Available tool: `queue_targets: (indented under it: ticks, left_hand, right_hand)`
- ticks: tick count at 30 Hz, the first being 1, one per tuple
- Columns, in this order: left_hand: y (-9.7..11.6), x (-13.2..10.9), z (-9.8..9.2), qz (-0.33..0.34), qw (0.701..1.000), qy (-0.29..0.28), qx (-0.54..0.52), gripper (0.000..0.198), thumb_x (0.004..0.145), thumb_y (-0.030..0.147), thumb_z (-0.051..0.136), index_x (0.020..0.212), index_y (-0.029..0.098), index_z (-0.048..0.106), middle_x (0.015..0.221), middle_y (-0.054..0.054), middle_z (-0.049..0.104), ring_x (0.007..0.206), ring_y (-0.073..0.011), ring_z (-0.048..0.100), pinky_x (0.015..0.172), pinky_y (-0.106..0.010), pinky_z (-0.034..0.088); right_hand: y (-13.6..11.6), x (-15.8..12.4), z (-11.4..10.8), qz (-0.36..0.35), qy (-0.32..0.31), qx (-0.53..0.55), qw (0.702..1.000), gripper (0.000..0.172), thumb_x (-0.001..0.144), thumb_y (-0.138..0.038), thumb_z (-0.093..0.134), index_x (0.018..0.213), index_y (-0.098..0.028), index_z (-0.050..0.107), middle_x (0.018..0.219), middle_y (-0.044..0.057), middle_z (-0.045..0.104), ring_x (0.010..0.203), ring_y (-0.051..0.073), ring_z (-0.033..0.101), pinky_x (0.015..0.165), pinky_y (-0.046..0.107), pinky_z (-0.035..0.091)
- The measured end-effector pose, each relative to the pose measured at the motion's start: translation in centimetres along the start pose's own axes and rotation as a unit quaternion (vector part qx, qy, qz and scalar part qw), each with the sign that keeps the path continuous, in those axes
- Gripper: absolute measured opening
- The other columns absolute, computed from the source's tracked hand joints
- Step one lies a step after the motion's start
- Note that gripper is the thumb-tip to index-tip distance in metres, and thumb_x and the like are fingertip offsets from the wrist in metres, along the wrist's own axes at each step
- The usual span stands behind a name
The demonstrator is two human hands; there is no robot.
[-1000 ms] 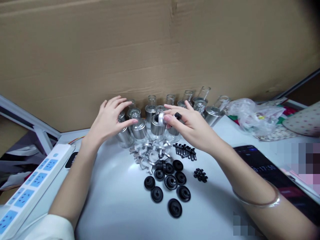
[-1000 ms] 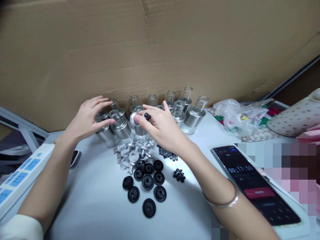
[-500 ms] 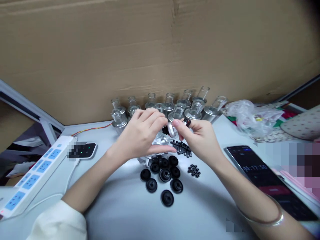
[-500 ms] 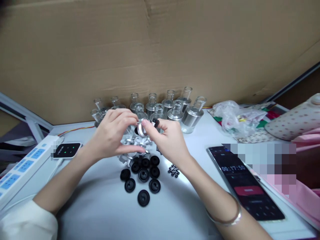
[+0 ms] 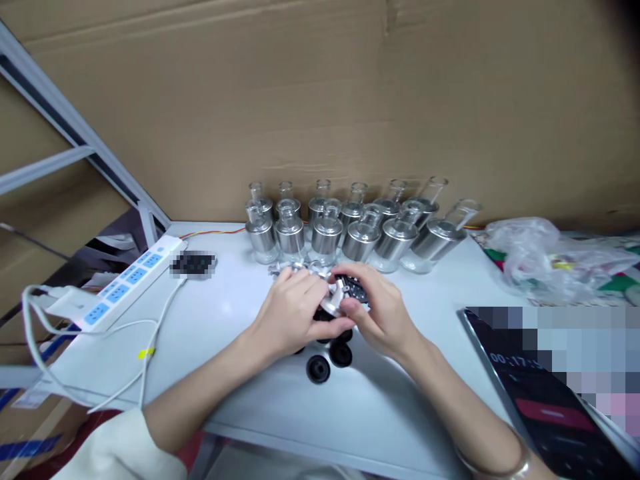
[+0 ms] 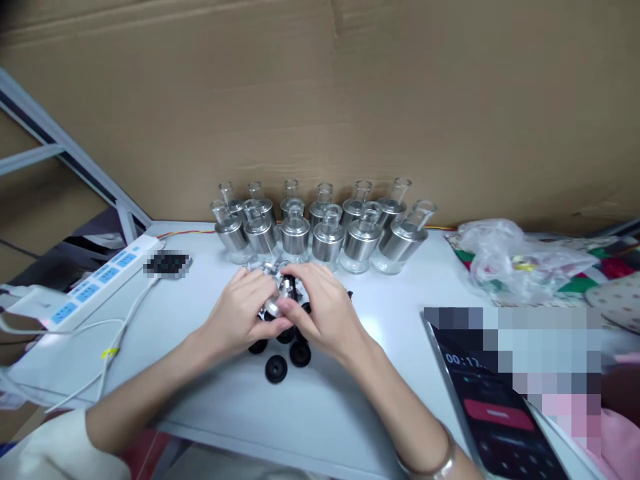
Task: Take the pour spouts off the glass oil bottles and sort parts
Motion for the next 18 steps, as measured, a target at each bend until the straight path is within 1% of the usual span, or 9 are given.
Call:
queue_targets:
  ticks: [2,4,8,11,15,18]
  left_hand:
    - [0.0,-0.8,0.3,-0.001,1.000,0.015,-0.025,0.059,0.090,0.066,0.024,0.072,0.018,0.053,0.061,-0.003,0.054,0.064,-0.0175,0.047,0.061,-0.033,0.028]
    - [0.0,-1.3,0.4,0.009,0.998,0.032,-0.053,0.059,0.090,0.066,0.022,0.068,0.018,0.050,0.062,-0.003,0.054,0.063,-0.0164,0.046,0.061,-0.032,0.028]
    - [-0.1,-2.1,0.6,0.018,0.995,0.051,-0.078,0.060,0.088,0.068,0.020,0.067,0.019,0.047,0.062,-0.003,0.055,0.064,-0.0160,0.045,0.062,-0.033,0.030]
    - [-0.1,-2.6,0.5,0.018,0.994,0.068,-0.079,0.061,0.086,0.070,0.021,0.070,0.018,0.048,0.064,-0.003,0.056,0.066,-0.0161,0.045,0.063,-0.033,0.031]
    - [0.0,-2.6,1.3,0.013,0.996,0.038,-0.076,0.054,0.088,0.066,0.029,0.077,0.017,0.050,0.070,-0.004,0.057,0.070,-0.0160,0.045,0.063,-0.031,0.031]
    - [-0.1,-2.6,2.1,-0.004,0.996,0.005,-0.088,0.052,0.090,0.063,0.029,0.080,0.016,0.049,0.073,-0.003,0.056,0.071,-0.0158,0.044,0.064,-0.031,0.030]
  right_hand:
    - [-0.7,-0.4,0.1,-0.037,0.003,-0.017,0.999,0.038,0.092,-0.050,0.040,0.107,-0.019,0.056,0.090,0.010,0.067,0.082,0.022,0.063,0.074,0.034,0.048]
    - [-1.3,-0.6,0.1,-0.062,0.000,-0.032,0.998,0.037,0.091,-0.049,0.043,0.109,-0.018,0.057,0.091,0.010,0.068,0.082,0.022,0.063,0.072,0.034,0.048]
    - [-2.1,-0.7,0.5,-0.085,-0.024,-0.076,0.993,0.043,0.090,-0.053,0.045,0.107,-0.017,0.060,0.095,0.013,0.069,0.087,0.023,0.063,0.074,0.036,0.049]
    - [-2.6,-0.9,0.7,-0.101,-0.019,-0.090,0.991,0.046,0.090,-0.054,0.042,0.103,-0.015,0.062,0.089,0.012,0.069,0.082,0.021,0.063,0.071,0.033,0.048]
    - [-2.4,-1.1,1.1,-0.095,-0.019,-0.112,0.989,0.045,0.092,-0.052,0.040,0.100,-0.015,0.063,0.085,0.010,0.068,0.078,0.019,0.061,0.072,0.032,0.044]
    - [-2.1,-1.3,1.4,-0.091,-0.019,-0.142,0.986,0.048,0.095,-0.051,0.032,0.099,-0.015,0.063,0.082,0.009,0.067,0.077,0.018,0.059,0.075,0.033,0.040]
Point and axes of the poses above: each hand's wrist, its own x-axis towards the middle knuckle, its own z-axis out of the palm, y = z × x, the point moved 9 cm from there along x, towards the middle knuckle
